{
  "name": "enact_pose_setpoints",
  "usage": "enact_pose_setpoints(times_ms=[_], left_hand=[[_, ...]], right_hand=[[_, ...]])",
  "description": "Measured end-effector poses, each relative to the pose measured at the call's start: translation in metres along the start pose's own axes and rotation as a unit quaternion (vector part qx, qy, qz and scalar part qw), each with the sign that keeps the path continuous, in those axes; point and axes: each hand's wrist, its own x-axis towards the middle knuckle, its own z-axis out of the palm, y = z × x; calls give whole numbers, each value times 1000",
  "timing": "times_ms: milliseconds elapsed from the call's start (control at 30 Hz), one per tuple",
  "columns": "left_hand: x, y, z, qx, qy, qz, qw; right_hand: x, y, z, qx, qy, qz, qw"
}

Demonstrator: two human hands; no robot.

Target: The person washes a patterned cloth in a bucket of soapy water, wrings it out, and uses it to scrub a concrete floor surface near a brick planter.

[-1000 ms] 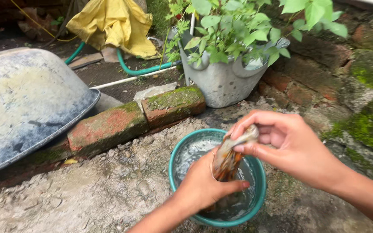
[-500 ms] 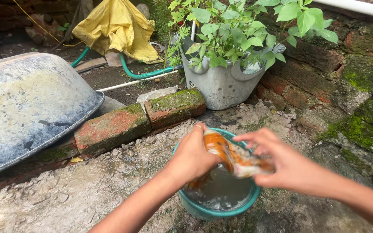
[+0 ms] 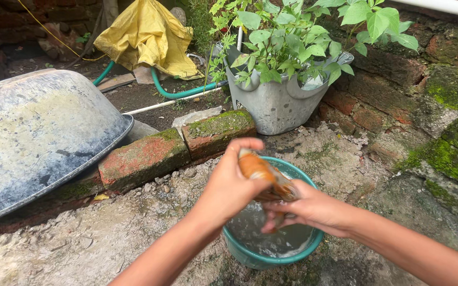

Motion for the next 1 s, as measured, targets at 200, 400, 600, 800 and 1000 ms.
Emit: enact_pose_setpoints(times_ms=[200, 400, 600, 800, 1000], left_hand=[[-23, -20, -17, 364, -68, 100, 923], [-12, -14, 14, 86, -27, -140, 986], [-12, -39, 36, -168, 27, -120, 978], [-12, -36, 28, 56, 36, -76, 995], [6, -9, 32, 368, -82, -68, 924]], right_hand=[[-15, -20, 5, -12, 55, -114, 992], [-7, -16, 23, -8, 83, -127, 988], [8, -6, 24, 8, 134, -127, 983], [4, -24, 0, -190, 94, -43, 976], [-23, -53, -54, -248, -42, 59, 966]])
